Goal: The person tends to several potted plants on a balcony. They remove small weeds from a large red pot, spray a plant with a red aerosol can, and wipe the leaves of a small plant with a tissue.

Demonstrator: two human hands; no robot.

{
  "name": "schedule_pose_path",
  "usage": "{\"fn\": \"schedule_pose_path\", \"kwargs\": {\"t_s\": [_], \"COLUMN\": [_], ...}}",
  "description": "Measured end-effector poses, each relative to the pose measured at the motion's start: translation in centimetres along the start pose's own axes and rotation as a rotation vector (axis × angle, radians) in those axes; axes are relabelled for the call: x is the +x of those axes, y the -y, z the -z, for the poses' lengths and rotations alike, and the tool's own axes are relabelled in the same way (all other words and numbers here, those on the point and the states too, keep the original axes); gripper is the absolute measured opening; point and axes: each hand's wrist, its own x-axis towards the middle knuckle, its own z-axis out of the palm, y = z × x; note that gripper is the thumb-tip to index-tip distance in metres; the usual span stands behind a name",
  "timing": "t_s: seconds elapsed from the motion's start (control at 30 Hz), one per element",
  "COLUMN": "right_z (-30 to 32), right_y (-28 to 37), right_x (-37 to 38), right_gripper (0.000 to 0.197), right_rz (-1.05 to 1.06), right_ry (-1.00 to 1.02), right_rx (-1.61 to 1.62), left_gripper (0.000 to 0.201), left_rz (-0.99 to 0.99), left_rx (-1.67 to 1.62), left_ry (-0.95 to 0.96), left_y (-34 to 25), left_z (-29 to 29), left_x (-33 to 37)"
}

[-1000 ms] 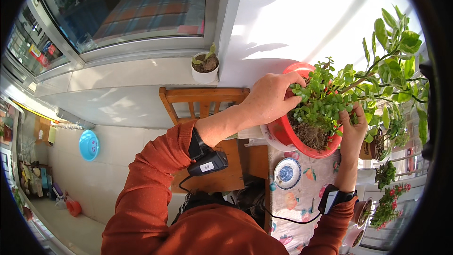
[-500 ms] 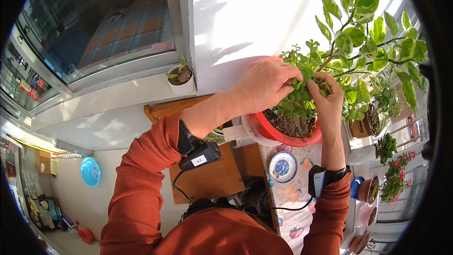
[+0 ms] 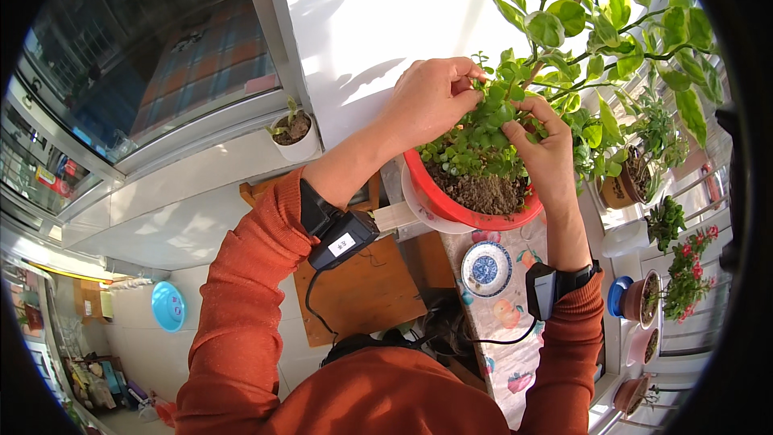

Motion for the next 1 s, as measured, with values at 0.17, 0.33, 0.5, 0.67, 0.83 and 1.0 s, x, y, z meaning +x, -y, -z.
{"fn": "schedule_pose_path", "kwargs": {"t_s": [0.17, 0.33, 0.5, 0.67, 0.83, 1.0], "right_z": [0.3, 0.2, -0.2, 0.0, 0.2, 0.6], "right_y": [0.2, 0.9, 1.1, 1.0, 1.0, 0.6], "right_x": [0.4, 0.5, 0.8, 1.5, 1.7, 0.9], "right_gripper": [0.019, 0.023, 0.039, 0.036, 0.024, 0.019], "right_rz": [0.074, 0.131, 0.056, 0.048, -0.040, -0.115], "right_ry": [0.064, 0.001, 0.007, 0.109, 0.084, 0.005], "right_rx": [-0.075, -0.157, -0.058, -0.116, -0.128, -0.112], "left_gripper": [0.023, 0.035, 0.051, 0.061, 0.051, 0.029], "left_rz": [-0.117, -0.042, -0.052, -0.085, -0.162, -0.034], "left_rx": [0.160, 0.025, -0.117, -0.182, -0.203, -0.167], "left_ry": [0.022, 0.204, 0.255, 0.239, 0.051, -0.165], "left_y": [-0.6, -0.4, -0.3, -0.2, 0.4, 2.9], "left_z": [0.1, 0.6, 0.7, 0.6, 0.5, 1.1], "left_x": [1.6, 1.6, 0.9, 0.5, -0.8, -3.1]}}
